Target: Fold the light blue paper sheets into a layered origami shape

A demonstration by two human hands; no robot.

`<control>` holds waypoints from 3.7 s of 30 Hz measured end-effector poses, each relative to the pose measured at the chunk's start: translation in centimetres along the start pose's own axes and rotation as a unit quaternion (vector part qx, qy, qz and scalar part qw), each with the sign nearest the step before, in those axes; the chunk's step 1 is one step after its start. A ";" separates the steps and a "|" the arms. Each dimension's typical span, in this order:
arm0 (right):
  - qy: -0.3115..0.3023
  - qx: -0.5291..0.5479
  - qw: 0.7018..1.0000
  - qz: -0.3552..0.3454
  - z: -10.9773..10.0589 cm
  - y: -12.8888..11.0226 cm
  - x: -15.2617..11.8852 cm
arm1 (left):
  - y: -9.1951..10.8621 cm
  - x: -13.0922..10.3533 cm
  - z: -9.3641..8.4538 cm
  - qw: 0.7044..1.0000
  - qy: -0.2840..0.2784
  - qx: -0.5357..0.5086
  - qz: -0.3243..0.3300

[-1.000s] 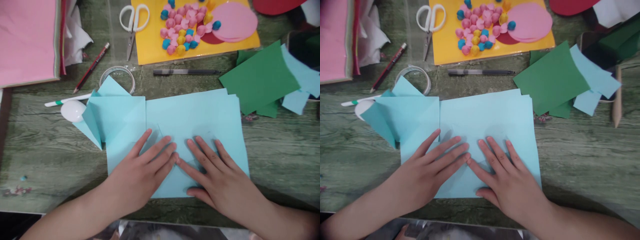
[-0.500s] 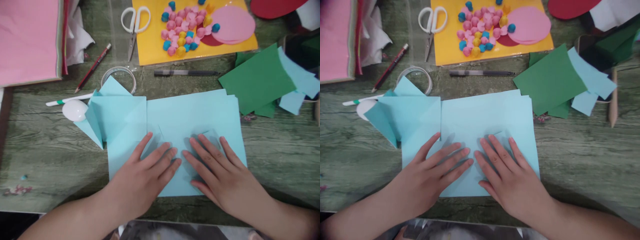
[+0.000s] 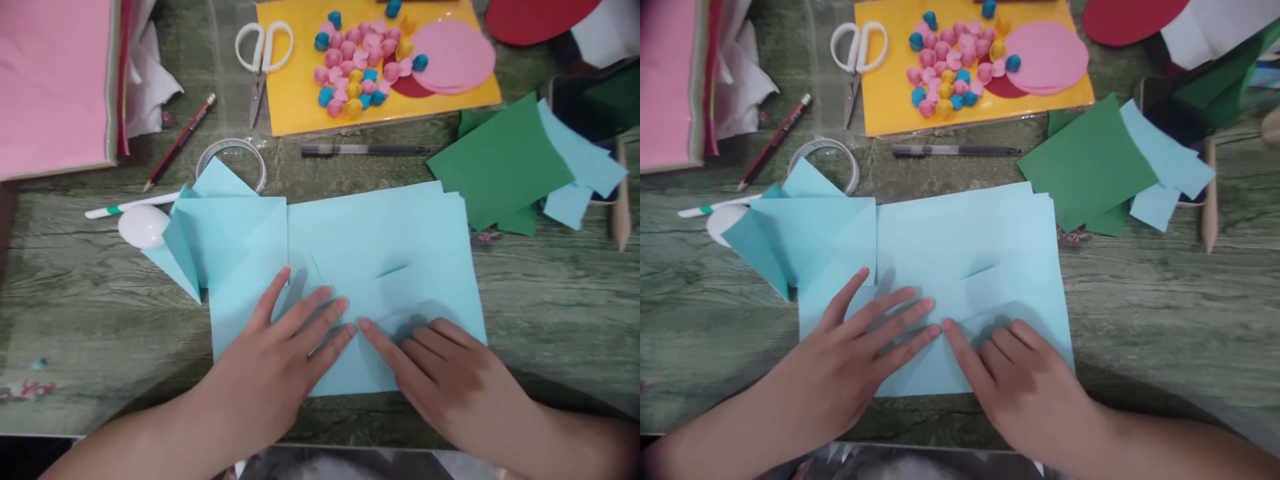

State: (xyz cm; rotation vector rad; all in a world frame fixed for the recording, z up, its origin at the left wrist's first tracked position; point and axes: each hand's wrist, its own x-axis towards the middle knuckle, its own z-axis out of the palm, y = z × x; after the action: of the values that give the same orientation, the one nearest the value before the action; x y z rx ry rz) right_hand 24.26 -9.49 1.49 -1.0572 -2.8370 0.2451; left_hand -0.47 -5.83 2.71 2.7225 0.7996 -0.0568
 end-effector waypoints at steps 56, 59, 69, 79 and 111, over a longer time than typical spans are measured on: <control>-0.018 -0.216 0.969 0.121 -2.0 0.3 -1.0 | 0.1 0.1 0.6 0.998 0.037 0.040 0.020; -0.019 -0.219 0.970 0.109 -1.9 0.3 -1.0 | 0.3 0.4 0.8 0.998 0.024 0.053 0.016; -0.018 -0.262 0.960 0.101 -1.6 0.0 -0.6 | 2.3 1.7 1.2 0.995 0.018 0.089 -0.045; -0.014 -0.256 0.960 0.115 -1.2 -0.1 -0.6 | 2.0 1.3 0.8 0.996 0.029 0.078 -0.031; -0.006 -0.095 0.995 0.041 0.2 0.3 0.0 | -0.4 0.2 -0.4 1.000 -0.009 0.005 0.002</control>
State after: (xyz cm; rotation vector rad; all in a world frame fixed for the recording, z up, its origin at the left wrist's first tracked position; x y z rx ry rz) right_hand 24.40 -9.24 1.22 -1.2124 -2.8759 -0.0130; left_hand -0.55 -5.31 2.95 2.7293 0.7914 -0.0860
